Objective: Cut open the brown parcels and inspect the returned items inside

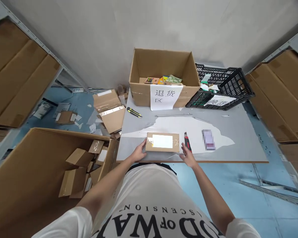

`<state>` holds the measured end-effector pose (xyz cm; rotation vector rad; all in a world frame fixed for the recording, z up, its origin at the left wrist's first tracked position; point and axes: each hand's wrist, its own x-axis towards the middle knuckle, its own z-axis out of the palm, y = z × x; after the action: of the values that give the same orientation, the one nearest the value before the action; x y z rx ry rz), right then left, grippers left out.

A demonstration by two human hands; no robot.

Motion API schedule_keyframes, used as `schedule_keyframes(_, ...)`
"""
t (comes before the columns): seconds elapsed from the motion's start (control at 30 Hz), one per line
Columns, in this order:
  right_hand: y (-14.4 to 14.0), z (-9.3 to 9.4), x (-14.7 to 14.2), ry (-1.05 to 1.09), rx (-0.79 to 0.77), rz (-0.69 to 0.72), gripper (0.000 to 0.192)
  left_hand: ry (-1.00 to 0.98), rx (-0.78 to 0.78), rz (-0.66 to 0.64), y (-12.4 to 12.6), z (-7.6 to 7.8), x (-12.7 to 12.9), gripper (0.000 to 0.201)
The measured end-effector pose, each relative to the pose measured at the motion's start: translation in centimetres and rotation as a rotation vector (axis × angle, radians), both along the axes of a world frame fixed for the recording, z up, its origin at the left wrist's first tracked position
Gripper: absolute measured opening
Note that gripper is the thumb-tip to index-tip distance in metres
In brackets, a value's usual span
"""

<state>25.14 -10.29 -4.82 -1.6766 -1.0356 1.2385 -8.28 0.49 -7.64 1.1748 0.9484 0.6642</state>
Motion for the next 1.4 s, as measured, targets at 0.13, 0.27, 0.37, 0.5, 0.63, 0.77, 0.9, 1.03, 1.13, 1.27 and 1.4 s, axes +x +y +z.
schedule_keyframes(0.13, 0.8, -0.8, -2.6, 0.064, 0.032, 0.029, 0.083, 0.007, -0.064, 0.012, -0.9, -0.9, 0.4, 0.097)
schedule_keyframes(0.27, 1.4, -1.4, -3.5, 0.011, 0.039, -0.005, 0.074, 0.037, -0.029, 0.056, -1.1, -1.4, 1.0, 0.088)
schedule_keyframes(0.37, 1.4, -1.9, -3.2, -0.027, 0.035, 0.015, 0.069, 0.064, -0.019, 0.096, -1.2, -1.7, 1.3, 0.082)
schedule_keyframes(0.5, 1.5, -1.8, -2.7, -0.013, 0.059, 0.043, 0.064, 0.048, -0.017, 0.113, -1.2, -1.6, 1.4, 0.074)
schedule_keyframes(0.63, 2.1, -0.7, -2.2, -0.012, 0.092, 0.068, 0.065, 0.068, 0.015, 0.111, -1.1, -0.7, 1.0, 0.072)
schedule_keyframes(0.77, 2.8, 1.1, -1.4, -0.016, 0.132, 0.086, 0.061, 0.025, -0.001, 0.13, -0.8, 1.2, 1.3, 0.074)
schedule_keyframes(0.9, 3.6, 2.7, -0.5, -0.085, 0.119, 0.072, 0.056, -0.045, -0.003, 0.175, 0.0, 3.0, 2.2, 0.078)
schedule_keyframes(1.03, 4.5, 3.3, 0.4, -0.197, 0.089, 0.059, 0.053, -0.053, -0.012, 0.234, 0.6, 3.5, 2.9, 0.078)
schedule_keyframes(1.13, 5.2, 3.0, 1.0, -0.31, 0.047, 0.077, 0.053, -0.043, -0.057, 0.237, 0.8, 3.0, 3.1, 0.074)
schedule_keyframes(1.27, 6.2, 2.1, 1.3, -0.411, -0.015, 0.083, 0.052, -0.039, -0.179, 0.224, 0.6, 2.2, 3.3, 0.071)
schedule_keyframes(1.4, 7.0, 1.2, 1.2, -0.457, -0.074, 0.061, 0.048, -0.064, -0.219, 0.192, 0.4, 1.4, 3.5, 0.071)
